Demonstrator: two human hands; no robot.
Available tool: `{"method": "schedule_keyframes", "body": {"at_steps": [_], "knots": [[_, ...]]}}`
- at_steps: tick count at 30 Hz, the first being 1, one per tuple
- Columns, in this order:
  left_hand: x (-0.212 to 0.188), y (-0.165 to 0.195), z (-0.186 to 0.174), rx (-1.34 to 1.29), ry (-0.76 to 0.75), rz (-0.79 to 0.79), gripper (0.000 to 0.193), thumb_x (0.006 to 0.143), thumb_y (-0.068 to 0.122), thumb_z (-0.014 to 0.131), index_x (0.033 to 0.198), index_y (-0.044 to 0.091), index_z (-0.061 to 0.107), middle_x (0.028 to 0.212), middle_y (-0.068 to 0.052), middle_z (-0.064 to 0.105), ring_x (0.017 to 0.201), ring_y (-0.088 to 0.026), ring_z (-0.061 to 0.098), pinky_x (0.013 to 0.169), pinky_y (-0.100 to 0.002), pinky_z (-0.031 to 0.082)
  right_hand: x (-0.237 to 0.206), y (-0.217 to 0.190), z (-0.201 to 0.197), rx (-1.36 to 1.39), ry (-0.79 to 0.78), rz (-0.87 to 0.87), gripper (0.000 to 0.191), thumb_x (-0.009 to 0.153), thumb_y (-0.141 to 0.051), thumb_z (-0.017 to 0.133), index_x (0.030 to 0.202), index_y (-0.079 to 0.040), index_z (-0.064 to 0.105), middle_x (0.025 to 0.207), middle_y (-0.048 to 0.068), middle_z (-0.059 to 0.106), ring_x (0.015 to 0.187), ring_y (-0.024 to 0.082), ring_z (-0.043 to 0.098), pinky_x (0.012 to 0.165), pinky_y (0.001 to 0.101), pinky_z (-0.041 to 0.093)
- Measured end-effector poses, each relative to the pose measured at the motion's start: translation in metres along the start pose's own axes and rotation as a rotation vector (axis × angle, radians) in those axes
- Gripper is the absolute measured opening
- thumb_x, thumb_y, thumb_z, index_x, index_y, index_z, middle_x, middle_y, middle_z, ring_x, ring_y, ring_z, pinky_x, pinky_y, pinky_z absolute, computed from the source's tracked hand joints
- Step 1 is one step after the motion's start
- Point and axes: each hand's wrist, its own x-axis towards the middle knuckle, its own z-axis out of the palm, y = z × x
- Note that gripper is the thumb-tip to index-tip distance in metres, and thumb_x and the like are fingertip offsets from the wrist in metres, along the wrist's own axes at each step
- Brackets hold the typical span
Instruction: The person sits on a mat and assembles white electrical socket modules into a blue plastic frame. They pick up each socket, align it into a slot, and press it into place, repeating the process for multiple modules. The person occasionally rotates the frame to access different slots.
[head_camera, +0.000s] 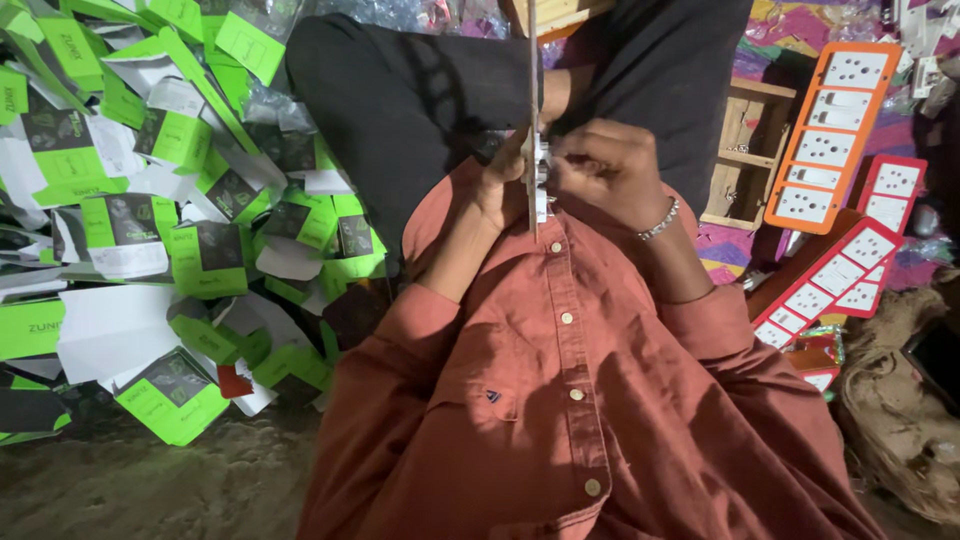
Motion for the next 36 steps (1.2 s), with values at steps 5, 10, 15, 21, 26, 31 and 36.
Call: {"method": "schedule_keyframes", "body": {"at_steps": [5,10,15,21,26,31,36], "knots": [[0.001,0.004,0.013,0.018,-0.012,0.013,0.079,0.078,0.011,0.09,0.145,0.008,0.049,0.103,0.001,0.063,0.092,-0.011,0.064,0.082,-0.025,0.054,-0.003,-0.001,0.006,-0.068,0.033,-0.067,0.012,0.09,-0.006,0.081,0.092,0.0,0.071,0.086,0.01,0.069,0.069,0.02,0.066,0.062,0.0301,0.051],[0.003,0.008,0.027,-0.01,-0.068,-0.021,0.071,0.08,0.01,0.088,0.139,0.009,0.048,0.1,0.0,0.063,0.09,-0.013,0.065,0.081,-0.027,0.055,-0.004,-0.004,0.007,-0.098,0.048,-0.125,0.013,0.088,-0.006,0.083,0.092,-0.001,0.071,0.081,0.009,0.063,0.069,0.022,0.062,0.064,0.0349,0.048],[0.002,0.009,0.03,0.018,-0.043,-0.006,0.077,0.079,0.012,0.09,0.142,0.008,0.045,0.101,0.0,0.06,0.088,-0.011,0.063,0.08,-0.025,0.053,-0.005,-0.004,0.008,-0.058,0.05,-0.109,0.013,0.089,-0.005,0.082,0.093,0.0,0.071,0.086,0.009,0.067,0.071,0.021,0.064,0.064,0.0324,0.05],[0.001,0.009,0.022,0.097,-0.055,-0.01,0.081,0.075,0.016,0.093,0.141,0.005,0.048,0.101,0.001,0.058,0.089,-0.01,0.06,0.079,-0.024,0.051,-0.01,-0.001,0.013,0.092,0.071,0.02,0.01,0.09,-0.001,0.08,0.097,0.002,0.074,0.094,0.01,0.072,0.07,0.012,0.066,0.061,0.0239,0.05],[0.0,0.008,0.015,0.133,0.002,-0.008,0.086,0.077,0.017,0.094,0.149,0.001,0.049,0.101,0.004,0.057,0.092,-0.009,0.058,0.083,-0.024,0.049,-0.012,0.003,0.015,0.181,0.063,0.113,0.01,0.087,0.0,0.081,0.095,0.002,0.075,0.088,0.007,0.07,0.066,0.007,0.058,0.058,0.0218,0.043],[0.001,0.01,0.025,0.153,0.027,-0.031,0.085,0.073,0.024,0.095,0.143,0.006,0.049,0.105,0.002,0.06,0.097,-0.011,0.061,0.086,-0.026,0.051,-0.013,0.006,0.014,0.242,0.056,0.135,0.011,0.088,0.0,0.08,0.097,0.003,0.073,0.09,0.005,0.069,0.074,0.008,0.061,0.065,0.0217,0.047],[0.0,0.013,0.036,0.196,0.03,-0.037,0.085,0.072,0.026,0.097,0.141,0.008,0.05,0.105,0.003,0.059,0.098,-0.011,0.06,0.086,-0.026,0.051,-0.012,0.009,0.012,0.261,0.028,0.129,0.011,0.087,0.001,0.08,0.096,0.002,0.073,0.09,0.005,0.068,0.078,0.009,0.062,0.069,0.0228,0.048]]}}
